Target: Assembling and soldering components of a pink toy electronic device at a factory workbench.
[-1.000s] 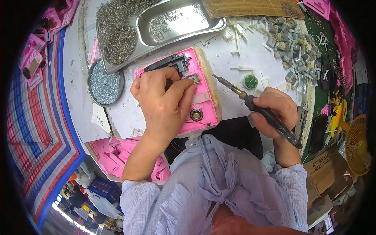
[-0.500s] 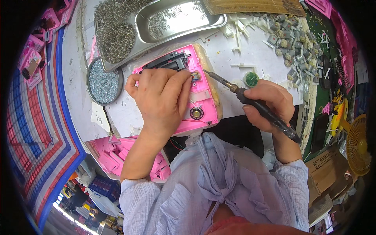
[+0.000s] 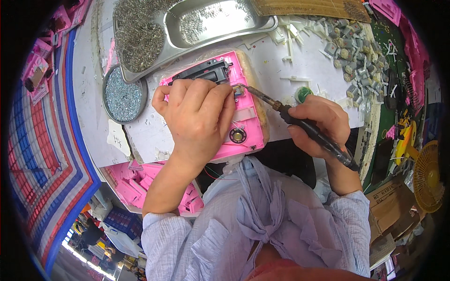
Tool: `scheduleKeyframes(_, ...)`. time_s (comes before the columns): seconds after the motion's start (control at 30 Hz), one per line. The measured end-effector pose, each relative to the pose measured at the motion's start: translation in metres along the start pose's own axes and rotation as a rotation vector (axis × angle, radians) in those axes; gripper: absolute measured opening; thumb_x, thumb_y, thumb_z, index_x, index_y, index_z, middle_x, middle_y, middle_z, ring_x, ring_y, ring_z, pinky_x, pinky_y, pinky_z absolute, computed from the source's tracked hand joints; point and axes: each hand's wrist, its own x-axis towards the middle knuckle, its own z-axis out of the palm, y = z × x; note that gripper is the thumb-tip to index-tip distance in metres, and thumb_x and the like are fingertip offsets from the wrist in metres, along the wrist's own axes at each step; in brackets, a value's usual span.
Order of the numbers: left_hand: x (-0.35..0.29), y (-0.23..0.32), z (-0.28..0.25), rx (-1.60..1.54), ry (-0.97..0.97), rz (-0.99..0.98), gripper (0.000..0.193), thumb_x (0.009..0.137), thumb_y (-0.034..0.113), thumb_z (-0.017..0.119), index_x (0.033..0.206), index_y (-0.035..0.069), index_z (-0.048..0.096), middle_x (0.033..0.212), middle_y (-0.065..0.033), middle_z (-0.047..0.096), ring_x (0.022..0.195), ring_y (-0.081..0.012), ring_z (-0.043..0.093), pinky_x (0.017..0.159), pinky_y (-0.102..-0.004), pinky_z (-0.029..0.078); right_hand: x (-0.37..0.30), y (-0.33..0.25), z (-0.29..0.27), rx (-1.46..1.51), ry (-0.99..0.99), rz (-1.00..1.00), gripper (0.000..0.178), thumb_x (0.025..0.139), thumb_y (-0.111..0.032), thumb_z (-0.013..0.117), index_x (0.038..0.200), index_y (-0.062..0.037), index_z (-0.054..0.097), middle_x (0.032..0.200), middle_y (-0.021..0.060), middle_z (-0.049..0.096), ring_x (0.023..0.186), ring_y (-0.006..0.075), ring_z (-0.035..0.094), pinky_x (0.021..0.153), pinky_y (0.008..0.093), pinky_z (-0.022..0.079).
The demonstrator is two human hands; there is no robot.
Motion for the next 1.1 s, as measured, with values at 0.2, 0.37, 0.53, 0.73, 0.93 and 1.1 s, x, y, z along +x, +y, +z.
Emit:
scheduleKeyframes(0.2, 0.000, 0.000, 0.002, -0.003, 0.020, 0.005, 0.015, 0.077, 0.017, 0.081, 0.090, 0.016, 0.073, 0.086, 0.0026, 0.063, 0.085, -0.0185, 0.056, 0.088, -0.0390, 0.030, 0.001, -0.001, 0.004, -0.019, 0.020, -0.007, 0.037, 0.071, -0.001, 0.082, 0.106, -0.0024, 0.069, 0.080, 0.0077, 0.070, 0.055, 0.0197, 0.059, 0.049, 0.0303, 0.045)
scheduleKeyframes(0.37, -0.002, -0.001, 0.005, -0.014, 0.043, 0.001, 0.014, 0.077, 0.019, 0.080, 0.089, 0.015, 0.072, 0.084, 0.0034, 0.061, 0.084, -0.0183, 0.057, 0.089, -0.0414, 0.030, 0.002, -0.002, 0.004, -0.014, -0.004, 0.004, 0.036, 0.072, -0.001, 0.082, 0.105, -0.0029, 0.069, 0.081, 0.0077, 0.071, 0.056, 0.0202, 0.060, 0.050, 0.0306, 0.046)
scheduleKeyframes(0.53, -0.003, -0.001, 0.006, -0.017, 0.050, 0.006, 0.014, 0.077, 0.019, 0.080, 0.089, 0.015, 0.073, 0.084, 0.0037, 0.061, 0.084, -0.0181, 0.057, 0.089, -0.0417, 0.029, 0.003, -0.003, 0.002, -0.015, -0.017, 0.007, 0.035, 0.073, -0.002, 0.082, 0.105, -0.0022, 0.069, 0.080, 0.0077, 0.070, 0.056, 0.0195, 0.059, 0.050, 0.0302, 0.045)
scheduleKeyframes(0.73, -0.004, -0.001, 0.006, -0.021, 0.052, 0.001, 0.014, 0.076, 0.019, 0.080, 0.088, 0.016, 0.073, 0.084, 0.0038, 0.061, 0.084, -0.0181, 0.057, 0.089, -0.0420, 0.030, 0.002, -0.005, -0.002, -0.011, 0.004, 0.025, 0.034, 0.073, -0.002, 0.081, 0.105, -0.0014, 0.069, 0.076, 0.0073, 0.069, 0.054, 0.0185, 0.057, 0.049, 0.0292, 0.043)
scheduleKeyframes(0.93, -0.004, 0.000, 0.005, -0.018, 0.044, -0.005, 0.015, 0.077, 0.019, 0.079, 0.089, 0.016, 0.072, 0.084, 0.0032, 0.061, 0.085, -0.0191, 0.057, 0.089, -0.0428, 0.030, 0.003, -0.006, -0.004, -0.015, 0.038, -0.002, 0.034, 0.074, -0.002, 0.082, 0.105, -0.0014, 0.069, 0.074, 0.0074, 0.068, 0.053, 0.0186, 0.057, 0.048, 0.0297, 0.042)
scheduleKeyframes(1.1, -0.003, 0.000, 0.005, 0.003, 0.037, 0.008, 0.015, 0.078, 0.019, 0.079, 0.090, 0.016, 0.072, 0.085, 0.0029, 0.061, 0.084, -0.0194, 0.057, 0.090, -0.0425, 0.030, 0.000, -0.010, -0.006, -0.011, 0.050, 0.014, 0.032, 0.075, -0.003, 0.081, 0.104, -0.0012, 0.069, 0.073, 0.0073, 0.067, 0.053, 0.0188, 0.057, 0.048, 0.0296, 0.042)
